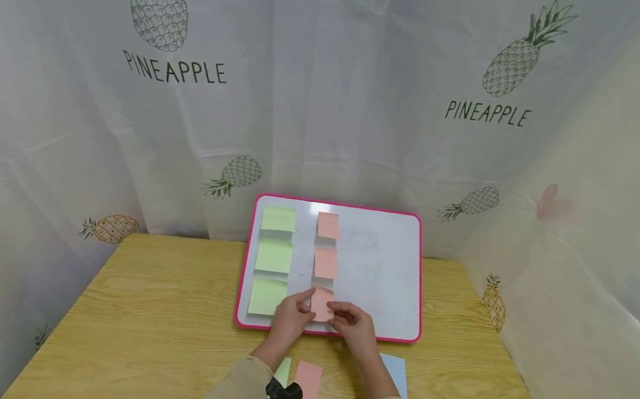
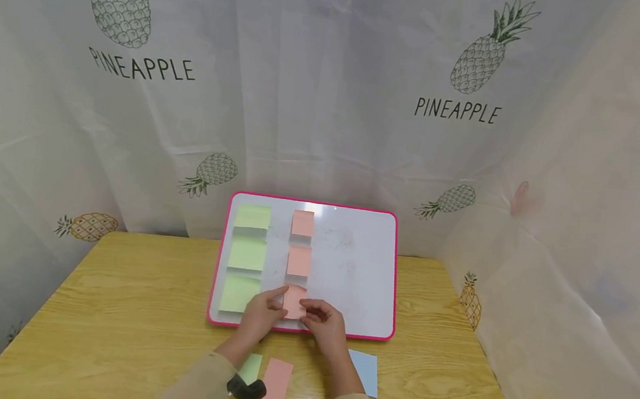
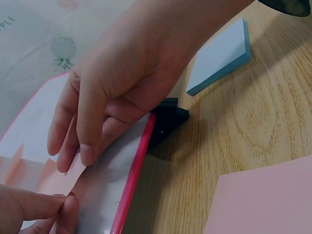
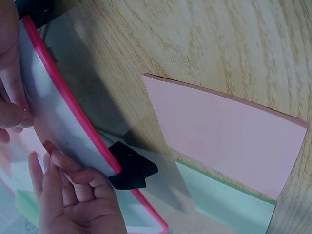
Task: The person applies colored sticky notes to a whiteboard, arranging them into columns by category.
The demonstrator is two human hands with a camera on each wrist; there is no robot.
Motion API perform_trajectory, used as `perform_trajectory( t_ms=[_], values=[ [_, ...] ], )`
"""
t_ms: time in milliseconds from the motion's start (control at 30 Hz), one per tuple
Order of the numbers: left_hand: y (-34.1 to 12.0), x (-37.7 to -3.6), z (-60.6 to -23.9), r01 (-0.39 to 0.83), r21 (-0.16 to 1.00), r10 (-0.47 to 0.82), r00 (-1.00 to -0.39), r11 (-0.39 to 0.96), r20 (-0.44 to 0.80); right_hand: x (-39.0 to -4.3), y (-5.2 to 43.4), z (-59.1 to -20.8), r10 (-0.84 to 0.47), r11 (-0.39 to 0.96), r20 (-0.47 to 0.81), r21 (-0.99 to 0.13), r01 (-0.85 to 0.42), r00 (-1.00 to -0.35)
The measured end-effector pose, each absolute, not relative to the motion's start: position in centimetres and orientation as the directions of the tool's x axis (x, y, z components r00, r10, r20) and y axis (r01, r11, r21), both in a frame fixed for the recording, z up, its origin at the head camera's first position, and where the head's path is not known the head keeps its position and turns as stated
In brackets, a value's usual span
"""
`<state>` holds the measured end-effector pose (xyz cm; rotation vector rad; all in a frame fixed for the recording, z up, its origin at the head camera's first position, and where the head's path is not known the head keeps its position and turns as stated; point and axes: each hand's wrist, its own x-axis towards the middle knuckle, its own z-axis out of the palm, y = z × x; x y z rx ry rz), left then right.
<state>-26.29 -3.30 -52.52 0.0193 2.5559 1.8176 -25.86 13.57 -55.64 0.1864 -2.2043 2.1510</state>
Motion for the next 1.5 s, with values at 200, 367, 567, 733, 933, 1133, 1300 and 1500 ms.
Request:
perform_trajectory(
  t_ms=[200, 367, 567, 733, 933, 1133, 1300, 1500],
  values=[
    [-3.3, -26.2, -52.6, 0.059, 0.92, 0.016, -0.998, 0.387, 0.057, -25.8, 13.5, -55.1, -0.079, 0.156, 0.227, -0.959, -0.237, -0.971],
    [-3.3, -26.1, -52.7, 0.121, 0.875, 0.053, -0.993, 0.469, 0.109, -26.0, 13.5, -54.3, -0.126, 0.308, 0.297, -0.895, -0.322, -0.946],
    [-3.2, -26.0, -52.8, 0.198, 0.726, 0.104, -0.979, 0.658, 0.173, -26.6, 13.7, -54.5, -0.166, 0.534, 0.409, -0.727, -0.431, -0.897],
    [-2.8, -26.0, -52.8, 0.228, 0.476, 0.143, -0.968, 0.849, 0.208, -27.7, 14.0, -55.4, -0.261, 0.655, 0.602, -0.464, -0.597, -0.755],
    [-2.5, -25.6, -53.3, 0.301, 0.192, 0.236, -0.924, 0.934, 0.299, -28.5, 14.4, -56.0, -0.355, 0.67, 0.719, -0.25, -0.699, -0.598],
    [-2.9, -24.9, -53.6, 0.466, -0.039, 0.404, -0.718, 0.884, 0.567, -28.7, 14.6, -56.2, -0.399, 0.627, 0.759, -0.184, -0.757, -0.515],
    [-3.7, -25.0, -53.9, 0.445, -0.192, 0.467, -0.67, 0.875, 0.577, -28.9, 14.7, -56.1, -0.433, 0.616, 0.77, -0.126, -0.777, -0.468],
    [-4.4, -25.3, -54.0, 0.446, -0.254, 0.513, -0.752, 0.858, 0.413, -29.1, 14.9, -55.9, -0.472, 0.633, 0.759, -0.061, -0.772, -0.448]
  ],
)
